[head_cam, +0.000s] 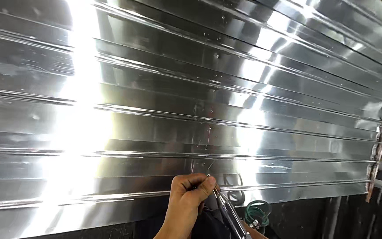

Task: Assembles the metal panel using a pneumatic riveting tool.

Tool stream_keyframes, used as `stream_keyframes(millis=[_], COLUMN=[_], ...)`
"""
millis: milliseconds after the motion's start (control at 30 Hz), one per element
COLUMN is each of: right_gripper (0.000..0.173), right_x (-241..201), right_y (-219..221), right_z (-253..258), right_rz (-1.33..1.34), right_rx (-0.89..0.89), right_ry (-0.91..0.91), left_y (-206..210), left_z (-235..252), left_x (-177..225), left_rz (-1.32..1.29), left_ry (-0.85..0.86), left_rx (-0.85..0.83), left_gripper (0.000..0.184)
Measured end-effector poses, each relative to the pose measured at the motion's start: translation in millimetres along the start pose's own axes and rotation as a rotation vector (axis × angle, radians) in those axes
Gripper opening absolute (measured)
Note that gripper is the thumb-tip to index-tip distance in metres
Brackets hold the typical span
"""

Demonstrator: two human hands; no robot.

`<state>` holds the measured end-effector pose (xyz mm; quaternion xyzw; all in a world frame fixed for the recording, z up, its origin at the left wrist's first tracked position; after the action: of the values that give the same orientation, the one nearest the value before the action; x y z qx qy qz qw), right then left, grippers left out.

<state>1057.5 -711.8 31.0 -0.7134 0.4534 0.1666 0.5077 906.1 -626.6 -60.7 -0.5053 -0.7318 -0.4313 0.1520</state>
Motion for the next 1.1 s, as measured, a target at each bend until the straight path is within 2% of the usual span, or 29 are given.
stream_keyframes(millis=[133, 267, 333, 400, 433, 567, 633, 700, 767, 867, 933, 1033, 1100], right_gripper=[0.031, 0.027, 0.026, 0.025, 0.025, 0.024, 0.023, 0.023, 0.024, 0.034, 0.039, 0.021, 0.02], right_x=[2.5, 20.4, 32.0, 42.7, 45.9, 48.9, 46.6, 43.4, 38.4, 14.7, 3.6, 3.0, 6.3], right_y=[5.2, 6.9, 10.6, 14.7, 15.9, 15.4, 14.2, 12.1, 7.5, -4.0, -1.1, 9.7, 11.1], right_z=[23.8, 68.6, 95.8, 119.2, 130.1, 156.3, 162.7, 171.4, 184.2, 206.4, 220.9, 224.9, 223.9], right_rz=[-0.098, -0.163, -0.182, -0.193, -0.192, -0.203, -0.212, -0.228, -0.277, -0.549, -0.657, -0.634, -0.68], right_rx=[-0.006, -0.039, -0.024, 0.007, 0.017, 0.001, -0.027, -0.079, -0.172, -0.332, -0.438, -0.369, -0.347], right_ry=[0.078, 0.248, 0.261, 0.243, 0.237, 0.238, 0.242, 0.265, 0.302, 0.365, 0.334, 0.222, 0.151], left_y=[-6.2, -5.4, -3.2, -4.5, -8.8, -55.7, -90.1, -126.8, -152.2, -156.3, -157.9, -161.1, -167.9], left_z=[20.2, 63.8, 88.6, 99.8, 100.6, 104.2, 123.3, 144.4, 158.0, 165.6, 165.2, 162.9, 172.5], left_x=[-10.1, -35.4, -44.2, -38.0, -28.1, 25.1, 52.8, 73.3, 85.2, 84.0, 75.5, 64.6, 62.1], left_rz=[0.037, 0.066, 0.123, 0.203, 0.256, 0.571, 0.81, 1.014, 1.049, 1.019, 0.999, 0.929, 0.922], left_ry=[-0.088, -0.334, -0.355, -0.262, -0.154, 0.485, 0.724, 0.764, 0.719, 0.725, 0.75, 0.691, 0.828], left_rx=[-0.002, 0.085, 0.14, 0.213, 0.228, 0.268, 0.326, 0.39, 0.468, 0.558, 0.56, 0.597, 0.565], left_gripper=[0.023, 0.025, 0.025, 0.023, 0.023, 0.02, 0.018, 0.023, 0.022, 0.018, 0.018, 0.015, 0.017])
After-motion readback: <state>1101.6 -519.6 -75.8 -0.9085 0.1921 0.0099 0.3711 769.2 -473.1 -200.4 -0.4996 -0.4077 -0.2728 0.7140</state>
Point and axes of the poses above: each hand's wrist, its own z-axis towards the middle knuckle, its own y-axis out of the palm, x = y × z, the point moved 3 cm from there along z, towards the middle knuckle, and after that the axes turned 12 degrees about y, right-handed, at the moved point
